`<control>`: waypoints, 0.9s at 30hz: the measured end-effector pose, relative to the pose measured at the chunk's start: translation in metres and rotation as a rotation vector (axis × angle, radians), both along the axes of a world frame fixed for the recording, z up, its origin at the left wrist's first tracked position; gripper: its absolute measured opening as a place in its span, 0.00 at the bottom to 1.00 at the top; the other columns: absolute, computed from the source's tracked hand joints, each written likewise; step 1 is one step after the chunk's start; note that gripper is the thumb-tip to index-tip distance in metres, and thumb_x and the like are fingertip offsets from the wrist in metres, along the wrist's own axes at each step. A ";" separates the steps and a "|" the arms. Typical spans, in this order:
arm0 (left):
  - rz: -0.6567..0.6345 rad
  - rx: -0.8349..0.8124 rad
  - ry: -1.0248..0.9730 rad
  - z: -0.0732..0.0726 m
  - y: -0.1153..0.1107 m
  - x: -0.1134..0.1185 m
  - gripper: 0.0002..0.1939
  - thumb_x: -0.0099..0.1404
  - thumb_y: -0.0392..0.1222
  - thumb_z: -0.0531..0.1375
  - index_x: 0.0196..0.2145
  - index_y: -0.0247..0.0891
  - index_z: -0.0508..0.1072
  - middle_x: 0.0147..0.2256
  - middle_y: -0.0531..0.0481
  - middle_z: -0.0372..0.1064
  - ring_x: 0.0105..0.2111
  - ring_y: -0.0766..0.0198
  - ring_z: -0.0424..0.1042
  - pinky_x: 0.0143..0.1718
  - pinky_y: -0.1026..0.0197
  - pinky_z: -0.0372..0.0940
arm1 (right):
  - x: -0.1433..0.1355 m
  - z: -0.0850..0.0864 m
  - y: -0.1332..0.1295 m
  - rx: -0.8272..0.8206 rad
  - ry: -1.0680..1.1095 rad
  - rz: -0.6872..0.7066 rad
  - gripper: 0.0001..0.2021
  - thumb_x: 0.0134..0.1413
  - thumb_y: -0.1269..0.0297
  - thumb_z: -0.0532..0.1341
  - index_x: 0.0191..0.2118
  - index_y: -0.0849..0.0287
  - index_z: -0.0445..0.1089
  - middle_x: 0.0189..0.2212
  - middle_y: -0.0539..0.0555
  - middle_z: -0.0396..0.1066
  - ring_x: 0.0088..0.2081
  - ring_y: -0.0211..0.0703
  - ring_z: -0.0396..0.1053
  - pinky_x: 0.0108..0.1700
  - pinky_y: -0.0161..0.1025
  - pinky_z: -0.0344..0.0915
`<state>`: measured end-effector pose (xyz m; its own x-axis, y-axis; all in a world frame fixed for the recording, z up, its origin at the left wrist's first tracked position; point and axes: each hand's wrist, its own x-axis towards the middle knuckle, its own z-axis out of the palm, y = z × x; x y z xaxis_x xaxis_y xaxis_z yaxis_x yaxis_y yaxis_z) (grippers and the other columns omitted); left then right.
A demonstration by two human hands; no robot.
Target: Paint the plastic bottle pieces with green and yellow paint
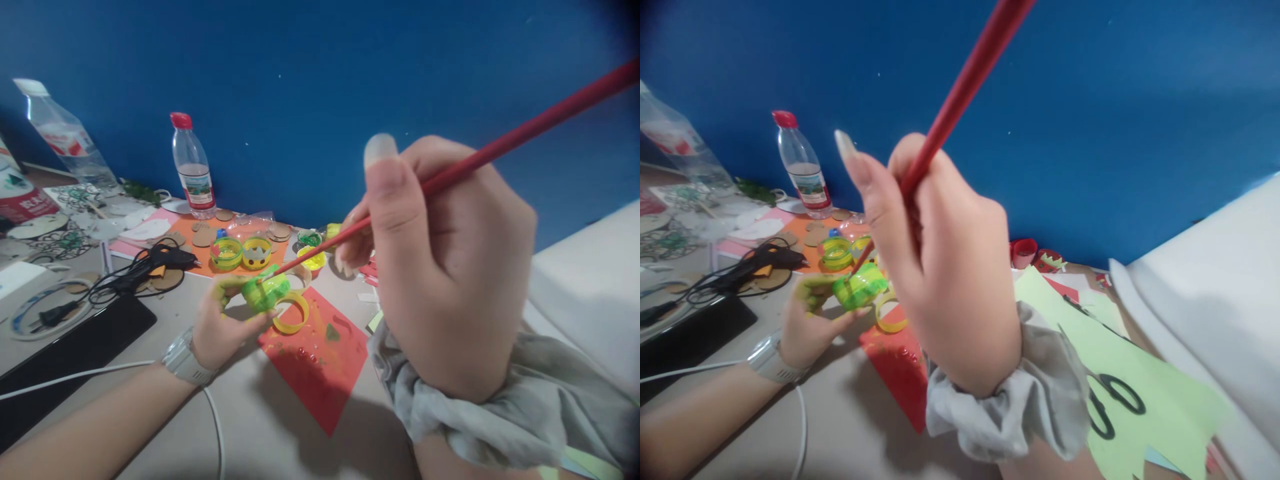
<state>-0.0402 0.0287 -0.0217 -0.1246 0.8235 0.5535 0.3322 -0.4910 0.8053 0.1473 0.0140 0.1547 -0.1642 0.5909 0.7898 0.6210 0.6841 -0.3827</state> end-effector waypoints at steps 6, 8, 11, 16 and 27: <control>0.006 0.002 0.006 -0.003 0.002 -0.004 0.25 0.46 0.40 0.73 0.41 0.42 0.68 0.34 0.53 0.71 0.35 0.63 0.75 0.39 0.59 0.71 | -0.001 0.002 -0.003 0.033 -0.045 -0.129 0.15 0.73 0.66 0.47 0.32 0.62 0.61 0.21 0.47 0.61 0.21 0.31 0.61 0.23 0.31 0.60; 0.004 0.004 0.002 -0.002 0.003 -0.003 0.25 0.46 0.42 0.73 0.41 0.43 0.68 0.35 0.53 0.71 0.35 0.63 0.75 0.39 0.59 0.71 | -0.001 0.002 -0.002 0.025 -0.018 -0.040 0.13 0.72 0.68 0.49 0.32 0.61 0.59 0.22 0.46 0.61 0.21 0.30 0.62 0.23 0.29 0.61; 0.013 0.005 -0.006 0.000 0.002 0.000 0.26 0.45 0.44 0.73 0.40 0.43 0.69 0.35 0.52 0.71 0.35 0.61 0.74 0.38 0.58 0.71 | 0.000 0.000 0.001 0.089 -0.035 0.080 0.12 0.71 0.71 0.52 0.32 0.60 0.60 0.23 0.45 0.61 0.23 0.28 0.63 0.25 0.27 0.60; 0.022 -0.007 -0.008 0.000 -0.002 -0.002 0.26 0.45 0.43 0.73 0.40 0.42 0.68 0.34 0.51 0.70 0.34 0.60 0.74 0.37 0.57 0.71 | -0.001 -0.008 0.006 0.025 0.173 0.125 0.13 0.72 0.63 0.52 0.33 0.61 0.61 0.22 0.47 0.61 0.21 0.31 0.61 0.21 0.30 0.58; 0.032 0.005 0.011 -0.006 0.000 -0.011 0.27 0.44 0.44 0.74 0.40 0.42 0.68 0.34 0.51 0.69 0.35 0.59 0.74 0.38 0.56 0.71 | 0.001 -0.001 0.005 0.064 0.080 -0.068 0.13 0.72 0.66 0.52 0.33 0.64 0.62 0.21 0.47 0.58 0.21 0.30 0.60 0.23 0.31 0.57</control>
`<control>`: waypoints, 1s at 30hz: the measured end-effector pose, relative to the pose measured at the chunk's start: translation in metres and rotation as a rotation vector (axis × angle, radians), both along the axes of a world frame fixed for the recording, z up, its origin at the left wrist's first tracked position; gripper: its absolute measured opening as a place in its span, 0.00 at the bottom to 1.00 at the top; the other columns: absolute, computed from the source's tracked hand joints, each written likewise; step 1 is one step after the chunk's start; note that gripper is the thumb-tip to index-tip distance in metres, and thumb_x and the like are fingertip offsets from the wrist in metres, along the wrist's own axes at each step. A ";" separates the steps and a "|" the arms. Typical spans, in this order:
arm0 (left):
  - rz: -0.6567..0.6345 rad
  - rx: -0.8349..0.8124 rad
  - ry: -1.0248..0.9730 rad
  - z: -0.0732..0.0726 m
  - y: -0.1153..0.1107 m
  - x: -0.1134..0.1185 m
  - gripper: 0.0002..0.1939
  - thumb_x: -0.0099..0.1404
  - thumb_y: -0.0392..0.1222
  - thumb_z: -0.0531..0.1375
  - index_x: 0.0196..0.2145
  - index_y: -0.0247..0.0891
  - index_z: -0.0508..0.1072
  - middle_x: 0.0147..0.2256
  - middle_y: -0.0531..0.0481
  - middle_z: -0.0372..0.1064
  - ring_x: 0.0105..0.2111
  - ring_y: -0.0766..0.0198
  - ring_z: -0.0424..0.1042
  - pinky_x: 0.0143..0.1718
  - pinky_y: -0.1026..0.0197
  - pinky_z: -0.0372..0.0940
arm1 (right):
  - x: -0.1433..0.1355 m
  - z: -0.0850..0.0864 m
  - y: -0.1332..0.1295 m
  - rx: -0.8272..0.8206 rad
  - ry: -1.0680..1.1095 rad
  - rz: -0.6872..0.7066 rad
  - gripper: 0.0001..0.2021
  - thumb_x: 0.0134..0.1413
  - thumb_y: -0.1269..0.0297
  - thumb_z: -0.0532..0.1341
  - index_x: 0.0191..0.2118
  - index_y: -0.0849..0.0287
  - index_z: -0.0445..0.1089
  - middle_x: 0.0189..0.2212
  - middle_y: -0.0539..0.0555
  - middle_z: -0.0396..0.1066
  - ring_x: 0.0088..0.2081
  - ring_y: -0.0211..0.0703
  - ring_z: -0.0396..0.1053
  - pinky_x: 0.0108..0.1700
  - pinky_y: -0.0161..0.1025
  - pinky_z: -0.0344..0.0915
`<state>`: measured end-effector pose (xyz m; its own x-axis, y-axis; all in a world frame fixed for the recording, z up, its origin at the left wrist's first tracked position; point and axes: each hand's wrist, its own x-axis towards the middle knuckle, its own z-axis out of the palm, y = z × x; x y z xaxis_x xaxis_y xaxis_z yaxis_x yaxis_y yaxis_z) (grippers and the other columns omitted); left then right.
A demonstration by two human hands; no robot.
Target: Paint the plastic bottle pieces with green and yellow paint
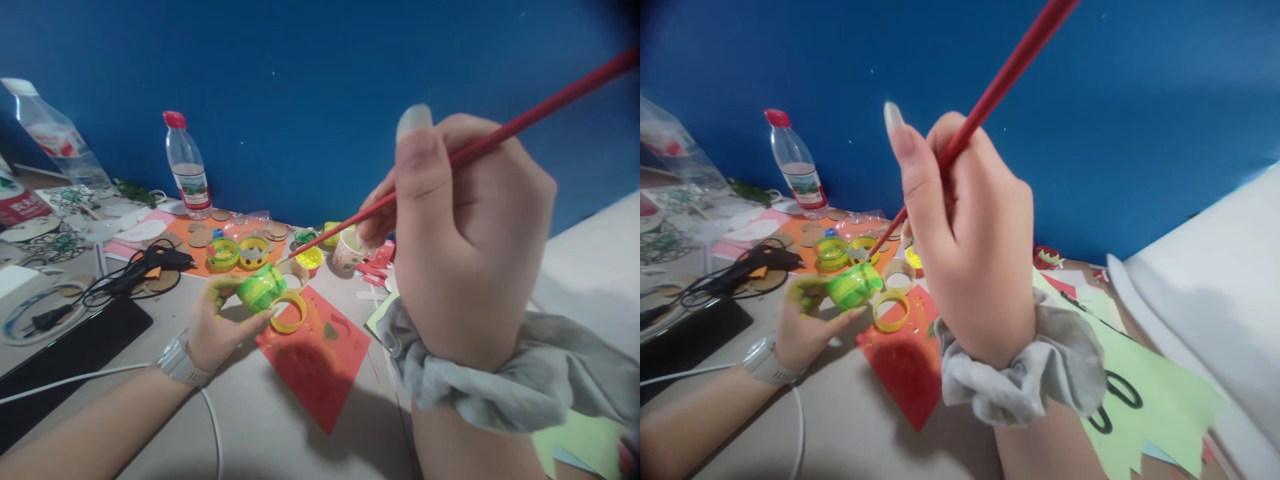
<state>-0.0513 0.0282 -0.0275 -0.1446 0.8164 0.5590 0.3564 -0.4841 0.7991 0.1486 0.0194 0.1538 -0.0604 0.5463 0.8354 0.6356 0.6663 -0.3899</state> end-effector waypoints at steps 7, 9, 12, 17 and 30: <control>-0.001 -0.017 0.003 -0.001 0.000 0.003 0.27 0.44 0.42 0.74 0.40 0.42 0.67 0.35 0.51 0.69 0.35 0.60 0.73 0.38 0.55 0.70 | -0.014 -0.008 0.000 -0.100 0.223 0.216 0.14 0.71 0.63 0.53 0.31 0.60 0.59 0.21 0.46 0.59 0.19 0.30 0.59 0.23 0.29 0.60; 0.000 -0.013 -0.002 0.000 -0.001 0.003 0.27 0.44 0.42 0.74 0.40 0.42 0.67 0.35 0.51 0.69 0.35 0.60 0.73 0.39 0.55 0.70 | -0.014 -0.009 0.001 -0.080 0.221 0.227 0.14 0.71 0.64 0.54 0.31 0.60 0.59 0.21 0.46 0.60 0.19 0.30 0.58 0.22 0.28 0.60; -0.004 0.001 -0.012 0.001 -0.003 0.001 0.27 0.43 0.43 0.74 0.39 0.42 0.68 0.34 0.51 0.69 0.34 0.59 0.74 0.39 0.55 0.71 | -0.009 -0.006 0.002 -0.042 0.147 0.159 0.14 0.71 0.66 0.53 0.30 0.62 0.61 0.20 0.46 0.59 0.19 0.29 0.59 0.23 0.27 0.60; -0.012 0.015 -0.012 -0.001 -0.004 -0.003 0.27 0.44 0.45 0.74 0.40 0.42 0.68 0.35 0.49 0.70 0.36 0.57 0.74 0.39 0.54 0.71 | -0.002 -0.001 0.003 0.031 0.050 0.037 0.17 0.72 0.66 0.53 0.28 0.62 0.63 0.17 0.45 0.58 0.18 0.28 0.60 0.20 0.26 0.57; 0.009 0.035 0.004 0.000 -0.004 0.001 0.28 0.42 0.45 0.75 0.40 0.42 0.69 0.34 0.51 0.71 0.34 0.60 0.74 0.37 0.56 0.71 | -0.006 -0.002 0.000 -0.093 0.134 0.161 0.16 0.71 0.66 0.53 0.28 0.62 0.62 0.18 0.46 0.59 0.18 0.28 0.62 0.22 0.26 0.61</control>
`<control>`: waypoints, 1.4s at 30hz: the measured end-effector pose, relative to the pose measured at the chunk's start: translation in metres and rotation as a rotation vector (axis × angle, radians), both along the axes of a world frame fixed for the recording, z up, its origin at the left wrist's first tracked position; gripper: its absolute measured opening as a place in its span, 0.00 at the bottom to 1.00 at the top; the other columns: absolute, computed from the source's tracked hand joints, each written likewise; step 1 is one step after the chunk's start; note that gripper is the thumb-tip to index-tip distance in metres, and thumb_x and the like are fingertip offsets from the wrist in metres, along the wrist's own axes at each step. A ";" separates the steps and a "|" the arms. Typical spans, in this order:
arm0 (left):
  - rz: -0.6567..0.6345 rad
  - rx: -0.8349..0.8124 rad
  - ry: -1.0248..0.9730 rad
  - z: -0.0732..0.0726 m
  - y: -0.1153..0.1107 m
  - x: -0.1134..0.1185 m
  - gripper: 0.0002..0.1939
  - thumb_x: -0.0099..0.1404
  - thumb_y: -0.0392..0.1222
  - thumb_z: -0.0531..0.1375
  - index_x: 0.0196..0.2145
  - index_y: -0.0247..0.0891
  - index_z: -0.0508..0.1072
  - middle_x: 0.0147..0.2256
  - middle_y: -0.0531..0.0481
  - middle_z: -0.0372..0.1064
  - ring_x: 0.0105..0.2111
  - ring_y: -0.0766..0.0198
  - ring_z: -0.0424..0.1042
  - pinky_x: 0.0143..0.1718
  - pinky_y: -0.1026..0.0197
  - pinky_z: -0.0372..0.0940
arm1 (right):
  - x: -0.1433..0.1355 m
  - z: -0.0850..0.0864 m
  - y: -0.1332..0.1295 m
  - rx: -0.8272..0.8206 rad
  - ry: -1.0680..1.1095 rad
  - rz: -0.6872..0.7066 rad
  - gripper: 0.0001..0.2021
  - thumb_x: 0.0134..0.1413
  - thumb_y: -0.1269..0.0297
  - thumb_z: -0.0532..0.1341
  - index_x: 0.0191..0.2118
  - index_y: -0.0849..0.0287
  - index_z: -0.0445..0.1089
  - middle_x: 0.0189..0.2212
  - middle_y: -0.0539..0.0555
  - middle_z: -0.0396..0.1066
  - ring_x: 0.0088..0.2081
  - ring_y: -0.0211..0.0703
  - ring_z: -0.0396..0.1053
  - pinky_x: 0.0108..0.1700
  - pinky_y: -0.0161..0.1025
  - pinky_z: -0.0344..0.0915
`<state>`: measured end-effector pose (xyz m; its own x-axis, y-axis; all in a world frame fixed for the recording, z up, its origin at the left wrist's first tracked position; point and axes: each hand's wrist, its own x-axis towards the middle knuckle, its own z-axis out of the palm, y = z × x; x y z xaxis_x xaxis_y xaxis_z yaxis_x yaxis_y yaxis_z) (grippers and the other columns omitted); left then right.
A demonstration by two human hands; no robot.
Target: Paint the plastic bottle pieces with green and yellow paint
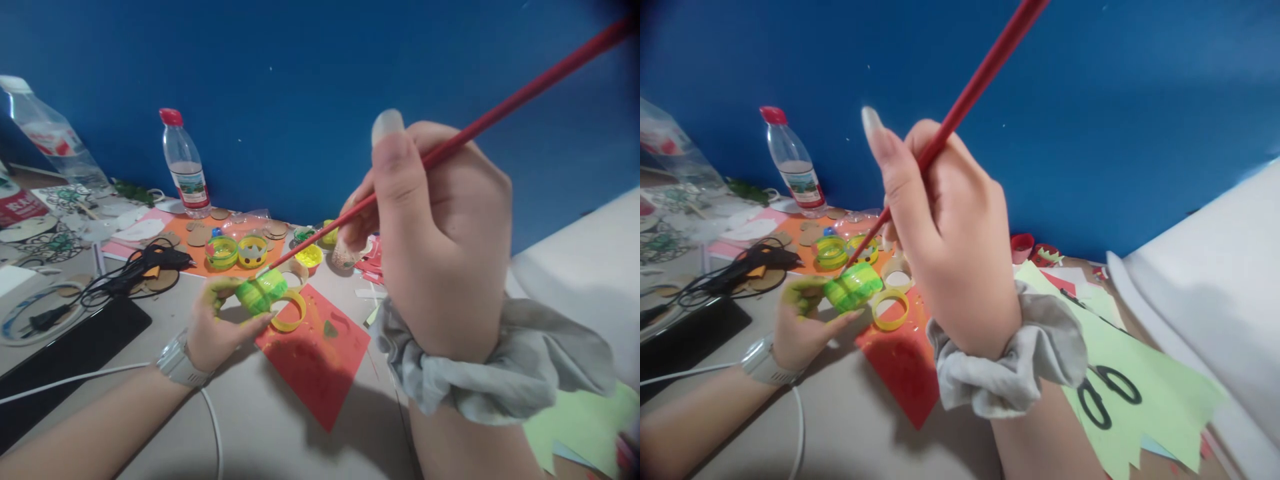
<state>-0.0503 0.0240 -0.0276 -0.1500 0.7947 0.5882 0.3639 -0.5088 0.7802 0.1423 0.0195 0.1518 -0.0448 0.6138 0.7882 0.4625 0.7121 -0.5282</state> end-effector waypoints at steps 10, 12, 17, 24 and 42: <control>-0.009 0.009 -0.005 -0.002 0.001 -0.004 0.27 0.43 0.47 0.74 0.39 0.42 0.69 0.34 0.50 0.71 0.34 0.57 0.75 0.36 0.54 0.71 | 0.006 0.002 0.002 0.105 -0.092 -0.161 0.16 0.71 0.68 0.52 0.29 0.64 0.62 0.19 0.47 0.61 0.19 0.28 0.62 0.20 0.26 0.59; -0.011 0.007 -0.010 -0.003 0.000 -0.004 0.27 0.43 0.47 0.74 0.39 0.43 0.69 0.34 0.50 0.71 0.34 0.57 0.75 0.37 0.54 0.71 | 0.004 0.002 0.000 0.123 -0.060 -0.163 0.18 0.72 0.64 0.52 0.28 0.64 0.62 0.19 0.47 0.60 0.18 0.28 0.61 0.18 0.26 0.58; -0.021 0.007 -0.034 -0.005 0.000 -0.005 0.28 0.43 0.47 0.75 0.40 0.43 0.69 0.34 0.51 0.70 0.33 0.59 0.74 0.36 0.55 0.71 | 0.003 0.003 0.000 0.019 -0.067 -0.107 0.18 0.73 0.62 0.50 0.29 0.64 0.63 0.19 0.47 0.61 0.19 0.29 0.63 0.20 0.26 0.59; -0.066 0.025 -0.066 -0.004 -0.003 -0.007 0.28 0.44 0.48 0.74 0.41 0.46 0.68 0.36 0.51 0.69 0.34 0.59 0.74 0.37 0.54 0.72 | 0.007 0.001 0.007 -0.018 -0.026 -0.075 0.16 0.72 0.66 0.51 0.28 0.63 0.61 0.18 0.46 0.61 0.18 0.30 0.64 0.19 0.25 0.61; -0.101 0.081 -0.135 -0.014 0.004 -0.008 0.30 0.41 0.44 0.76 0.41 0.42 0.69 0.33 0.54 0.69 0.32 0.66 0.75 0.37 0.64 0.71 | 0.000 0.000 0.003 -0.081 0.072 0.031 0.19 0.71 0.60 0.51 0.27 0.62 0.61 0.20 0.45 0.59 0.19 0.27 0.63 0.23 0.25 0.65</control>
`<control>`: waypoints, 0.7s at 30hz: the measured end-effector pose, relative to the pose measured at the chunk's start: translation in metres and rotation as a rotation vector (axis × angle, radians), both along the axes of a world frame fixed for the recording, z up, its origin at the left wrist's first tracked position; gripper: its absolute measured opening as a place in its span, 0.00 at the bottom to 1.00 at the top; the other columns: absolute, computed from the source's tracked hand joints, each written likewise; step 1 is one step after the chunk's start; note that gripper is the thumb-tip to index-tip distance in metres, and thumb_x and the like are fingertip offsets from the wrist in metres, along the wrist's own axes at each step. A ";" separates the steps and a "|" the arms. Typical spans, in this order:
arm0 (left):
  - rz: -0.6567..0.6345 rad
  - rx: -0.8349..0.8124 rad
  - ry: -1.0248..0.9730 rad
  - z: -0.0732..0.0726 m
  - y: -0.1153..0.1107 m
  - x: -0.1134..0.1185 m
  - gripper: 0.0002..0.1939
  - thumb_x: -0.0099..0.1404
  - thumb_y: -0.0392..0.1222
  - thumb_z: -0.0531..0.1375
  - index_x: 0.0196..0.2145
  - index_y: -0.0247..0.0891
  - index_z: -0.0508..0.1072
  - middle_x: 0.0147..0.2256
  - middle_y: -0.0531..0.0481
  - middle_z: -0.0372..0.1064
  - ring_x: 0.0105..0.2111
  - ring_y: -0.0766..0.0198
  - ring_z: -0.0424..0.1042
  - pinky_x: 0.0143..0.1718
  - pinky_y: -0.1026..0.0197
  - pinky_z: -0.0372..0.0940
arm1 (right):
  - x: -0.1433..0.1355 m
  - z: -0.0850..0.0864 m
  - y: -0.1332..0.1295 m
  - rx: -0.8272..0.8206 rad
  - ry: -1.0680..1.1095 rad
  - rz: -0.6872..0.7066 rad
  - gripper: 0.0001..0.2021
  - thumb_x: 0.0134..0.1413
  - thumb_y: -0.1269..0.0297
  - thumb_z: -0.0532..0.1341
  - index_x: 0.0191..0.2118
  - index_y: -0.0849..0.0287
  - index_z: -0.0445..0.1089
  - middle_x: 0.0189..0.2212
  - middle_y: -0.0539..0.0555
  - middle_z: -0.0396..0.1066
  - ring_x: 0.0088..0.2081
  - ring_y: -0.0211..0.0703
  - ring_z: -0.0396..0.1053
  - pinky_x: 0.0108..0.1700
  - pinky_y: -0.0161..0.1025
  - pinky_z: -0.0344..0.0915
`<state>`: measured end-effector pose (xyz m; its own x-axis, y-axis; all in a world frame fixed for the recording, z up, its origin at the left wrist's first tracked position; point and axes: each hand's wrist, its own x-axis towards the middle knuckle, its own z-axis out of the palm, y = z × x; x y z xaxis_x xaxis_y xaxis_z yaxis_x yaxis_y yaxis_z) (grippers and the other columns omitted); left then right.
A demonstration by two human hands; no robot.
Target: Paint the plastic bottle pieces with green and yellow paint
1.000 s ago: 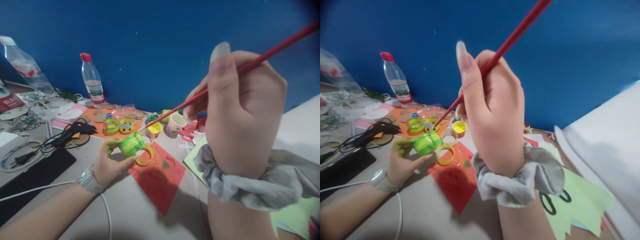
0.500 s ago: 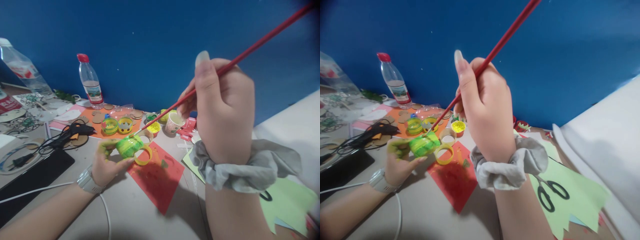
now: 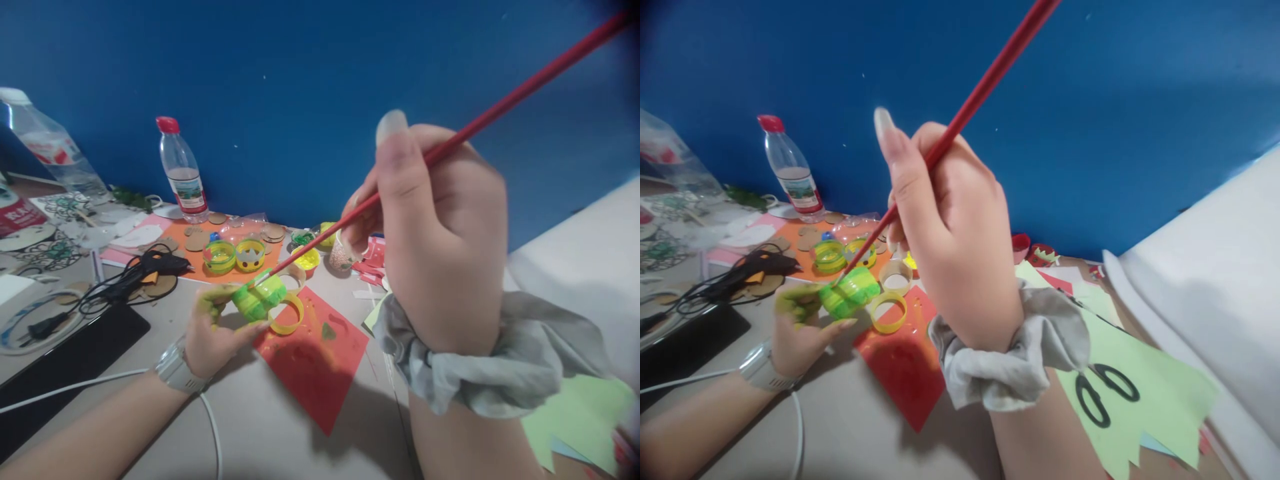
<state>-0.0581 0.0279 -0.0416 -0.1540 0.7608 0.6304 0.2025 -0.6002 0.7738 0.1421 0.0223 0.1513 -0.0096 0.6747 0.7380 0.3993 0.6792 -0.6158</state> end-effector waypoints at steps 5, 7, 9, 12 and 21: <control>0.001 -0.011 -0.016 -0.003 -0.001 -0.001 0.30 0.42 0.44 0.76 0.41 0.42 0.69 0.35 0.53 0.70 0.34 0.63 0.75 0.38 0.61 0.72 | 0.004 0.000 0.003 0.081 -0.065 -0.081 0.20 0.72 0.61 0.50 0.27 0.62 0.62 0.17 0.42 0.60 0.18 0.25 0.62 0.23 0.22 0.61; 0.008 -0.011 -0.018 -0.004 -0.001 -0.002 0.30 0.42 0.44 0.76 0.41 0.42 0.69 0.35 0.52 0.70 0.34 0.63 0.75 0.38 0.62 0.71 | 0.006 0.000 0.005 0.118 -0.101 -0.116 0.21 0.72 0.62 0.50 0.25 0.62 0.62 0.17 0.42 0.59 0.18 0.24 0.61 0.23 0.22 0.60; 0.012 -0.004 -0.017 -0.005 0.000 -0.003 0.30 0.42 0.44 0.76 0.41 0.42 0.70 0.35 0.53 0.71 0.34 0.64 0.75 0.38 0.63 0.71 | 0.008 0.000 0.006 0.132 -0.117 -0.134 0.20 0.72 0.63 0.50 0.25 0.62 0.62 0.17 0.42 0.59 0.18 0.24 0.61 0.23 0.23 0.60; 0.008 0.016 -0.005 -0.005 0.001 -0.004 0.29 0.42 0.44 0.76 0.41 0.42 0.70 0.35 0.53 0.72 0.35 0.64 0.76 0.38 0.64 0.71 | 0.008 -0.001 0.004 0.129 -0.097 -0.147 0.20 0.72 0.62 0.50 0.26 0.62 0.61 0.17 0.43 0.59 0.17 0.25 0.60 0.21 0.23 0.60; 0.027 0.028 0.004 -0.005 0.002 -0.003 0.29 0.41 0.45 0.76 0.40 0.41 0.70 0.34 0.52 0.72 0.34 0.63 0.76 0.37 0.62 0.72 | 0.001 0.001 -0.002 0.054 -0.083 -0.099 0.19 0.72 0.61 0.50 0.27 0.61 0.62 0.18 0.43 0.59 0.19 0.24 0.62 0.21 0.22 0.61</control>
<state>-0.0607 0.0298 -0.0469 -0.1717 0.7384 0.6521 0.2225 -0.6158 0.7558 0.1427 0.0199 0.1528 -0.0078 0.6350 0.7725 0.5141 0.6652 -0.5416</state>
